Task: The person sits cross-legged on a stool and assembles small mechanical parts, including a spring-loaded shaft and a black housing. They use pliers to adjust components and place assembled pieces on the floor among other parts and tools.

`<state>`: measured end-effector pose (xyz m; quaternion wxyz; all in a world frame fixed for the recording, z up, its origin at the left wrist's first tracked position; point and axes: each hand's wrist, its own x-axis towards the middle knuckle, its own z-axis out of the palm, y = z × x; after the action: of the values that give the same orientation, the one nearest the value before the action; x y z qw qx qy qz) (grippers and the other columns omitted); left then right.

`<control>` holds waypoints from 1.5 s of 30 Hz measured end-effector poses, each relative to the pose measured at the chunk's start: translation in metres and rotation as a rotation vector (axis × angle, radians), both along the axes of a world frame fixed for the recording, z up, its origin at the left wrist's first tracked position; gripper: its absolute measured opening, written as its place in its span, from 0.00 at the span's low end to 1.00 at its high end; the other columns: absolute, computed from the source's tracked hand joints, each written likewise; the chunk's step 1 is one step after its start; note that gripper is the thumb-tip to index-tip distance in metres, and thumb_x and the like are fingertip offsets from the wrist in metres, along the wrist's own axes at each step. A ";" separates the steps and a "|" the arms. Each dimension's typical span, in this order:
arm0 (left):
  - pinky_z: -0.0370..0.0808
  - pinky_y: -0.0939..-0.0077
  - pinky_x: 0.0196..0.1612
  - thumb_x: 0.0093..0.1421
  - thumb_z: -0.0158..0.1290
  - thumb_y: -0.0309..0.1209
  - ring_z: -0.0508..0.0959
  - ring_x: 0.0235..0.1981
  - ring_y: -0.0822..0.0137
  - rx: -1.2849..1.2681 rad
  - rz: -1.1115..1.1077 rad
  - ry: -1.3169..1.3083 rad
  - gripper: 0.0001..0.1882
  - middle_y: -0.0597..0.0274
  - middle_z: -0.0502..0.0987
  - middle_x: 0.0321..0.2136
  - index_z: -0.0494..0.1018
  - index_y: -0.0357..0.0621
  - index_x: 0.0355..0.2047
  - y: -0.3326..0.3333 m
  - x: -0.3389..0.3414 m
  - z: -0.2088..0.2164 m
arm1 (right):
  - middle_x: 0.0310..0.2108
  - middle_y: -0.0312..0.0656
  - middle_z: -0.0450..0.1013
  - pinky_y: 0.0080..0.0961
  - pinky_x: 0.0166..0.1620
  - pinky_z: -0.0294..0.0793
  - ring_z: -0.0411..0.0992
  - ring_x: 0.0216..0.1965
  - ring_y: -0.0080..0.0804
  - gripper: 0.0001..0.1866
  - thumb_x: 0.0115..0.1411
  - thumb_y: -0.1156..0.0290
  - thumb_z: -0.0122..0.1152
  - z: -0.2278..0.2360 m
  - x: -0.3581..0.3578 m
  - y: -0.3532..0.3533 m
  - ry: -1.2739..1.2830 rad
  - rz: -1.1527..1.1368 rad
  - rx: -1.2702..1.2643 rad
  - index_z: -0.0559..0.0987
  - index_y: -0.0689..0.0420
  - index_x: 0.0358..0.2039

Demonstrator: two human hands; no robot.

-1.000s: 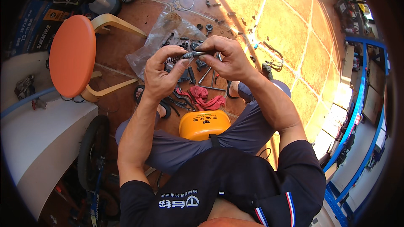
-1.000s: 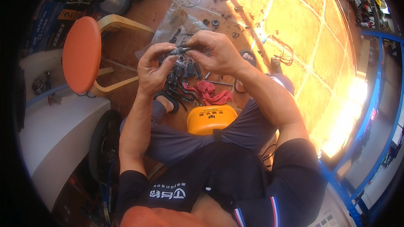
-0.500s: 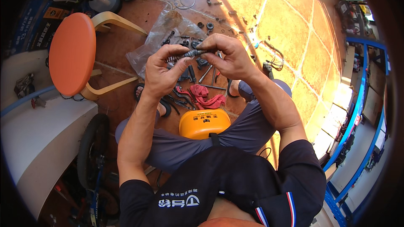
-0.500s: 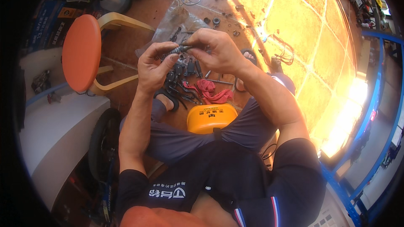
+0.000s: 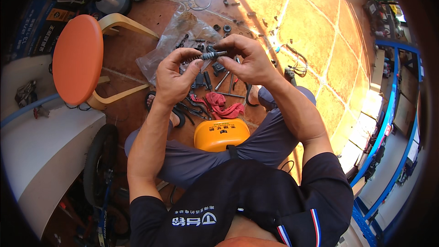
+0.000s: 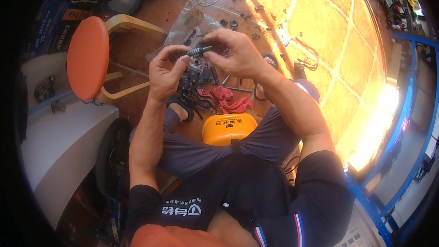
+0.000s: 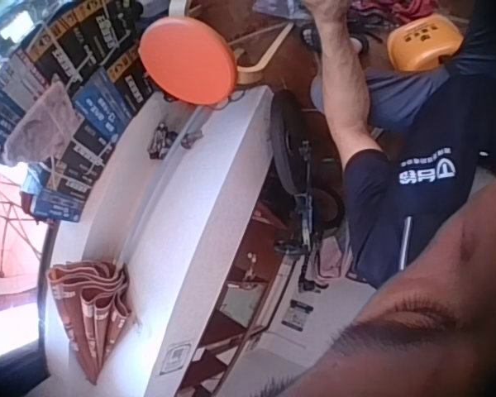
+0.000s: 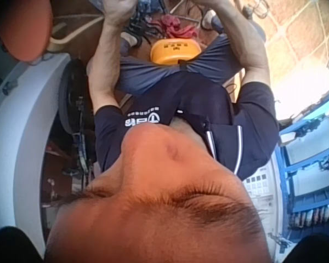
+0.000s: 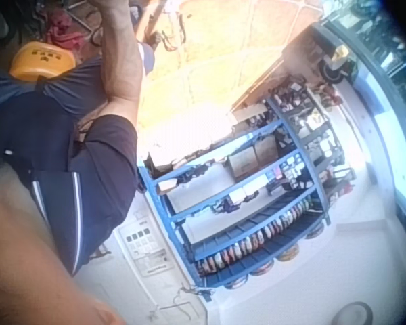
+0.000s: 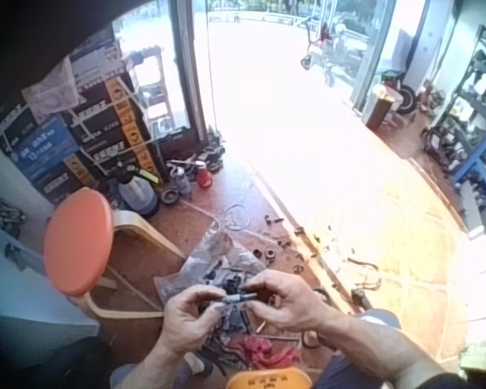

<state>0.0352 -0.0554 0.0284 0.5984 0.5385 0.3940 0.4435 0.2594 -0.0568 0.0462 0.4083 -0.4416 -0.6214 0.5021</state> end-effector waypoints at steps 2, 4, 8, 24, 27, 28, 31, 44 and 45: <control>0.72 0.79 0.47 0.61 0.60 0.25 0.76 0.40 0.75 0.020 0.009 0.010 0.10 0.65 0.80 0.36 0.77 0.36 0.43 0.000 0.001 0.000 | 0.36 0.35 0.74 0.19 0.38 0.73 0.73 0.35 0.18 0.12 0.59 0.81 0.65 0.002 0.001 -0.001 -0.033 0.038 -0.014 0.79 0.62 0.44; 0.73 0.79 0.46 0.61 0.61 0.25 0.76 0.40 0.75 0.037 0.025 0.029 0.10 0.65 0.80 0.36 0.78 0.36 0.43 -0.001 0.002 0.000 | 0.35 0.35 0.74 0.18 0.38 0.73 0.73 0.35 0.18 0.12 0.59 0.81 0.65 0.003 0.001 0.000 -0.069 0.032 0.007 0.79 0.63 0.44; 0.73 0.79 0.46 0.61 0.61 0.25 0.77 0.39 0.75 0.075 0.069 0.074 0.09 0.65 0.81 0.35 0.78 0.36 0.42 -0.002 0.005 0.000 | 0.33 0.36 0.74 0.18 0.36 0.72 0.73 0.33 0.19 0.11 0.58 0.81 0.65 0.002 0.000 0.001 -0.108 0.003 0.086 0.79 0.63 0.42; 0.71 0.79 0.52 0.63 0.58 0.19 0.75 0.45 0.74 0.175 0.229 0.192 0.10 0.62 0.78 0.42 0.76 0.34 0.45 -0.012 0.009 -0.001 | 0.30 0.46 0.76 0.26 0.33 0.77 0.78 0.30 0.32 0.11 0.55 0.78 0.68 0.001 -0.023 -0.006 -0.161 -0.190 0.120 0.80 0.64 0.39; 0.71 0.79 0.52 0.63 0.58 0.19 0.75 0.46 0.73 0.189 0.226 0.187 0.11 0.61 0.78 0.42 0.75 0.33 0.46 -0.012 0.008 -0.001 | 0.31 0.45 0.76 0.26 0.34 0.77 0.78 0.32 0.33 0.11 0.55 0.78 0.68 -0.001 -0.022 -0.003 -0.165 -0.158 0.166 0.80 0.63 0.39; 0.71 0.79 0.52 0.62 0.58 0.19 0.75 0.46 0.73 0.186 0.209 0.173 0.11 0.61 0.78 0.42 0.75 0.33 0.46 -0.012 0.007 0.000 | 0.32 0.45 0.77 0.27 0.35 0.77 0.78 0.33 0.34 0.11 0.55 0.78 0.68 -0.001 -0.020 0.000 -0.160 -0.133 0.175 0.80 0.63 0.39; 0.70 0.78 0.53 0.62 0.58 0.18 0.75 0.46 0.72 0.165 0.155 0.145 0.12 0.60 0.78 0.43 0.75 0.33 0.47 -0.010 0.002 0.004 | 0.33 0.44 0.77 0.27 0.37 0.77 0.78 0.34 0.34 0.12 0.54 0.80 0.68 -0.003 -0.013 0.007 -0.105 -0.056 0.201 0.80 0.62 0.40; 0.74 0.75 0.48 0.59 0.63 0.25 0.80 0.41 0.68 0.228 0.167 0.168 0.10 0.59 0.81 0.38 0.79 0.37 0.41 -0.002 -0.006 0.003 | 0.34 0.39 0.75 0.20 0.36 0.74 0.73 0.31 0.22 0.13 0.56 0.81 0.68 -0.003 -0.011 0.008 -0.162 -0.065 0.207 0.80 0.63 0.43; 0.74 0.75 0.48 0.59 0.63 0.25 0.80 0.41 0.68 0.235 0.173 0.166 0.10 0.59 0.81 0.38 0.79 0.37 0.41 -0.002 -0.006 0.002 | 0.34 0.39 0.75 0.21 0.36 0.74 0.73 0.31 0.22 0.13 0.56 0.80 0.68 -0.003 -0.011 0.008 -0.173 -0.083 0.206 0.80 0.64 0.42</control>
<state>0.0293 -0.0574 0.0306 0.4562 0.6037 0.4323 0.4905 0.2482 -0.0489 0.0435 0.4166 -0.4646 -0.6837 0.3784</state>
